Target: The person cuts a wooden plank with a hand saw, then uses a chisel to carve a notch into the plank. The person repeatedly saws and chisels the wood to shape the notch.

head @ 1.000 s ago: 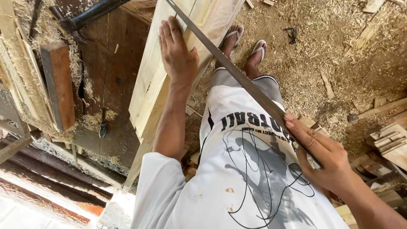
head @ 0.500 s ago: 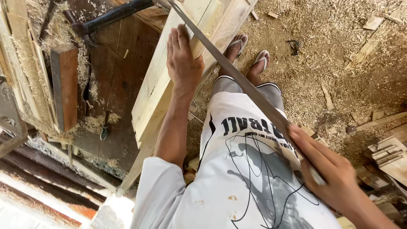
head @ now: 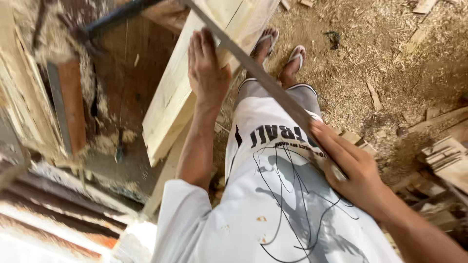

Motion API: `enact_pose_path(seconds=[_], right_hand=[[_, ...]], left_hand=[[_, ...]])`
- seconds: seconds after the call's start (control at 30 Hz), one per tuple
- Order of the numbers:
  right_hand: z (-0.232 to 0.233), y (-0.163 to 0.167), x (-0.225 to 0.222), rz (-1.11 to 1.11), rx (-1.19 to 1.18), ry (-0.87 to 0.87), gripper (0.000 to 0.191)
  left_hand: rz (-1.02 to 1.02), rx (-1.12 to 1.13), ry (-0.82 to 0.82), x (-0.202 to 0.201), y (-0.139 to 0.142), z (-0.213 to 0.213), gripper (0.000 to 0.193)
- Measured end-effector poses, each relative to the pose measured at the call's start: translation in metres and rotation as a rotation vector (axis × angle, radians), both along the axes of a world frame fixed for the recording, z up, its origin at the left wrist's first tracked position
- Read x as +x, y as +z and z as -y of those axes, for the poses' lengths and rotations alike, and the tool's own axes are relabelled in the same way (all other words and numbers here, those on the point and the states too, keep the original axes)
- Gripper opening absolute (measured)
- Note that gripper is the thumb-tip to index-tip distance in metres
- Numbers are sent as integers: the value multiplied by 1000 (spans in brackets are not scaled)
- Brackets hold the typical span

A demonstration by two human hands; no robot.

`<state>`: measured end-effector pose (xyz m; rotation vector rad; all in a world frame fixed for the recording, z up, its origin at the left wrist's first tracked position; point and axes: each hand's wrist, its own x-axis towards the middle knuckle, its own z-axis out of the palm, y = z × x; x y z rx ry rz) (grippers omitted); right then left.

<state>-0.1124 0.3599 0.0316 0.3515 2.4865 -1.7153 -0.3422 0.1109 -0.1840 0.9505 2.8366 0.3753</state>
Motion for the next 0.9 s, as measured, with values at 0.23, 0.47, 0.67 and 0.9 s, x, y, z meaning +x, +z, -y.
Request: enact_pose_path(seconds=[0.23,0.47,0.67,0.9], right_hand=[[43,-90,-63,-45,-85,-8,73],[29,-28,-9,-55,-27,-51,71],[27,1,49,84,19,-107,59],[27,3,-42,30,-11,-29,66]], left_hand=[[-58,-1,16,8,4,-4,67],[-26,26,-12,17,20,-6,78],[-11,45,49,9,23,-10,76],[-105,15,7,21,18,-15,63]])
